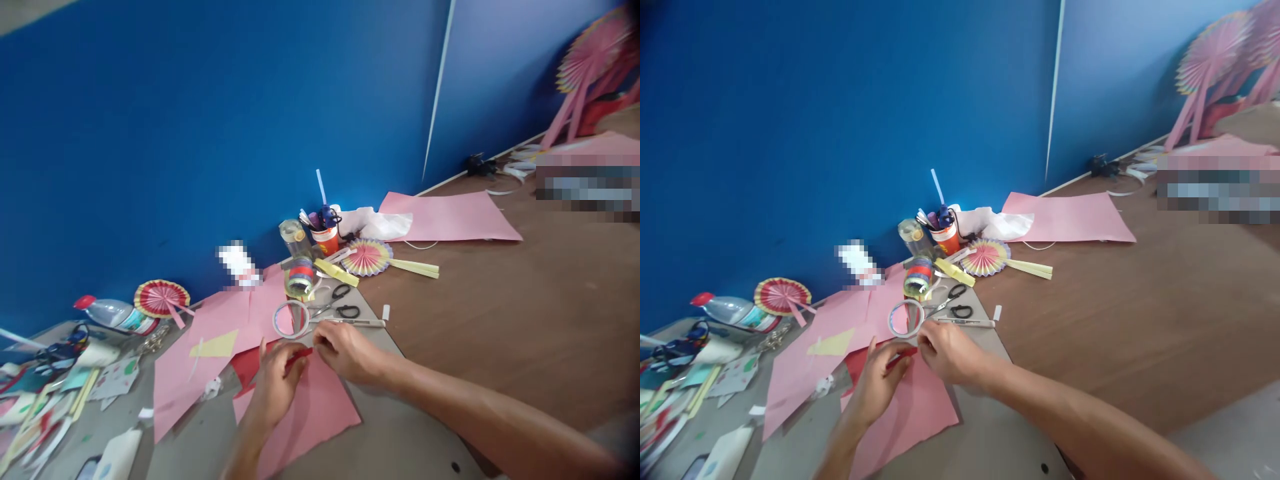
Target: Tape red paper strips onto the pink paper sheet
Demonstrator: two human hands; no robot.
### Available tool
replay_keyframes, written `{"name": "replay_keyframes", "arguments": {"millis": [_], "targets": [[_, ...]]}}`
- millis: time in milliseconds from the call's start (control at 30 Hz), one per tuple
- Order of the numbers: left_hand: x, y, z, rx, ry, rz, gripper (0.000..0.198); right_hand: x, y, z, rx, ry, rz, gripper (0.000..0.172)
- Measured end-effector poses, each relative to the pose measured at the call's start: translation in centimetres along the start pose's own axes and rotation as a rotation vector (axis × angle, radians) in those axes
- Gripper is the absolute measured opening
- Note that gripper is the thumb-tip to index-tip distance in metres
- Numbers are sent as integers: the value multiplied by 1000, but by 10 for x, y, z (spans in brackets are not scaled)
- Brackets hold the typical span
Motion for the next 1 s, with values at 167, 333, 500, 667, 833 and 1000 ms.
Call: {"name": "replay_keyframes", "arguments": {"millis": [167,333,500,667,833,1000], "targets": [[1,12,-12,24,-23,-44,13,2,-1,0,-440,-132,16,24],[4,33,-33,-46,-177,-206,20,5,2,10,-562,-62,15,40],[12,42,-47,-111,-288,-289,25,6,20,25,-528,34,-49,33],[17,43,-46,-93,-293,-272,21,6,22,31,-509,46,-35,28],[18,32,-43,42,-229,-135,17,6,5,21,-629,-119,47,32],[18,19,-32,166,-94,-33,21,10,-22,8,-910,-366,215,30]]}}
Point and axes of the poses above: each hand's wrist, its own x-axis away from the middle knuckle, its own y-axis out of the back of the hand, z = x × y, the point moved 10 cm from there along -x, towards the middle knuckle, and after that the axes turned 13 degrees about -z, right-handed, at the moved point
